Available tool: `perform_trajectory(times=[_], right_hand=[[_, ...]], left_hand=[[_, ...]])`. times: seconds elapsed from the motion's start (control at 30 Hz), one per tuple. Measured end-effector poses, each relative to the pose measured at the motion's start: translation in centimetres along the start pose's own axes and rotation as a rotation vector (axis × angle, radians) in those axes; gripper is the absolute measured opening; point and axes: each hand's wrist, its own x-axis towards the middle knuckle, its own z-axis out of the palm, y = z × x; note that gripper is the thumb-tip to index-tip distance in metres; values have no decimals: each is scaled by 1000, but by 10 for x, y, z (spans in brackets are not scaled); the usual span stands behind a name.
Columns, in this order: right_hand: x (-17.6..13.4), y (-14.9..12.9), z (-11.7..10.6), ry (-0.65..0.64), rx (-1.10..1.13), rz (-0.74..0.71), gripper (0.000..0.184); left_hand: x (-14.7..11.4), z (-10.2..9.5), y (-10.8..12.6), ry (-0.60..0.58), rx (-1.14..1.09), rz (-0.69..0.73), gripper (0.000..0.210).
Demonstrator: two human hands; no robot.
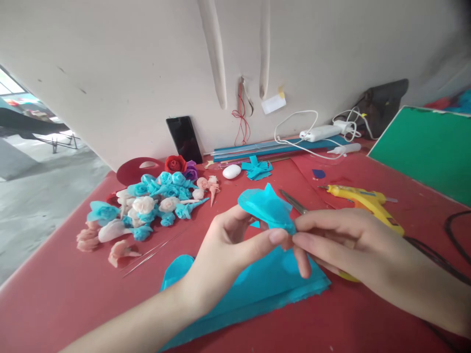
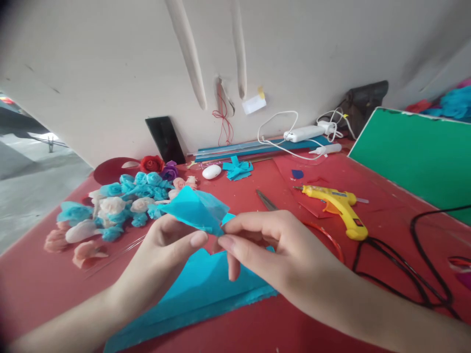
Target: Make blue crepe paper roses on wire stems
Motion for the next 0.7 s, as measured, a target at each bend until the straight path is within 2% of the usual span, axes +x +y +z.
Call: perform_trajectory(times=[0.1,0.2,0.3,0.47,0.57,0.7], right_hand=[[1,1,0,-58,119,35,27],[1,3,-1,-115,265,69,24],[2,5,-3,-101,341,107,21],[3,7,-7,-40,324,90,22],[2,8,-8,-19,280,57,24],[-1,5,-8,48,106,21,26]], left_hand=[[2,2,3,24,11,-10,13],[4,5,4,97,-13,-13,25],[6,5,4,159,-64,53,29],[10,0,5,274,-78,248,21],[10,-1,5,313,18,297,24],[6,1,6,373,135,332,24]])
